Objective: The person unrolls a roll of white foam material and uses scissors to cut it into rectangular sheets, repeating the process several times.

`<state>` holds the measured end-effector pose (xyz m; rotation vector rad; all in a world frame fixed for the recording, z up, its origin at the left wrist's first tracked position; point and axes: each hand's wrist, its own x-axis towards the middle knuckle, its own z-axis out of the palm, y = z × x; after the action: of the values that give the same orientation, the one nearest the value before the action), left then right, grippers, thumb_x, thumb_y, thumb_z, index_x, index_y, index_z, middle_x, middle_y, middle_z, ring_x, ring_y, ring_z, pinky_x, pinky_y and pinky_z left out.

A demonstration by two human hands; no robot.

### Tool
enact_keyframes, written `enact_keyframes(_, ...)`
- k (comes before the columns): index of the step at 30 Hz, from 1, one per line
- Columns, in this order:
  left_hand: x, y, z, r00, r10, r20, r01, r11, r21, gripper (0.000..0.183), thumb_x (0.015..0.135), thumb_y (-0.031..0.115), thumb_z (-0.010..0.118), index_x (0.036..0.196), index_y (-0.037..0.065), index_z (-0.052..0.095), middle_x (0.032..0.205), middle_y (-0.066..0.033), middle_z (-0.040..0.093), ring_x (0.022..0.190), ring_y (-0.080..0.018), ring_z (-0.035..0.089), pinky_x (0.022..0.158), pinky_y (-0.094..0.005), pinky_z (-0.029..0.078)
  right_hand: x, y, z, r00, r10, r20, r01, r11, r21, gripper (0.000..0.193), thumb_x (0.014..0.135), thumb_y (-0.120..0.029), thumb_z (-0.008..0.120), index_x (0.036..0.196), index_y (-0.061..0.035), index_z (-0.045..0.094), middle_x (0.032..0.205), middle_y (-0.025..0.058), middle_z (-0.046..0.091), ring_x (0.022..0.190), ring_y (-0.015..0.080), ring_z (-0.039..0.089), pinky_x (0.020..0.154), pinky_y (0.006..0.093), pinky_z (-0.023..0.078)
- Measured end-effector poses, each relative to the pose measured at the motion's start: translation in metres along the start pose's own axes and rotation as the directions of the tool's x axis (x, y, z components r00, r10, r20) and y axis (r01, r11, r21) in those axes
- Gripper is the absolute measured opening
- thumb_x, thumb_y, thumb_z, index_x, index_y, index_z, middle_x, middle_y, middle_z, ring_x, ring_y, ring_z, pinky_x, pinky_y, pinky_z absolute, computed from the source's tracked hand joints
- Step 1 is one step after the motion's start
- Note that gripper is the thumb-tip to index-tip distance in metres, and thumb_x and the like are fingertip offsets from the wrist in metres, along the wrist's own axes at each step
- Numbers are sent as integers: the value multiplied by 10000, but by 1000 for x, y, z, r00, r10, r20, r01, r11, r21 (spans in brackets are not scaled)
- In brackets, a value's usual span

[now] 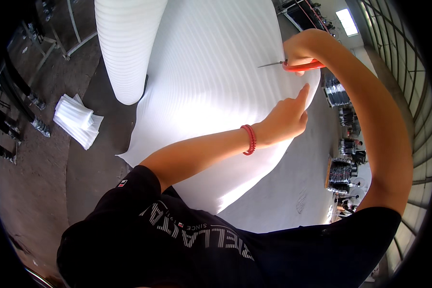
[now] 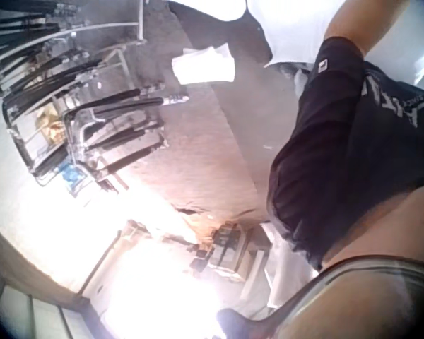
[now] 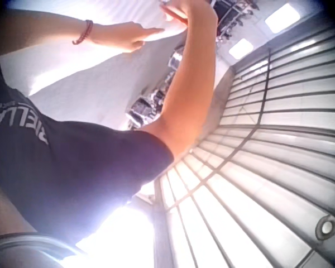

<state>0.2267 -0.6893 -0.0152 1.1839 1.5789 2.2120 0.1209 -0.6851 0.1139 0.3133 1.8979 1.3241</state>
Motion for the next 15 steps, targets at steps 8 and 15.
enact_keyframes(8, 0, -3, 1, 995, 5, -103, -14, 997, -82, 540, 804, 52, 411, 1266, -103, 177, 582, -189, 501, 531, -313, 518, 519, -418, 398, 5, -4, -9, 994, -103, -19, 103, 994, -44, 166, 638, -184, 625, 730, -46, 625, 699, 112, 616, 588, 244, 574, 496, 336, 426)
enact_keyframes(15, -15, -6, -1, 992, -63, -111, 41, 982, -185, 534, 825, 68, 413, 1275, -84, 169, 553, -179, 490, 522, -308, 509, 510, -410, 387, 10, 13, -15, 977, -144, 156, 131, 987, 90, 435, 576, -84, 553, 1005, -149, 587, 611, 50, 536, 506, 155, 466, 488, 294, 346)
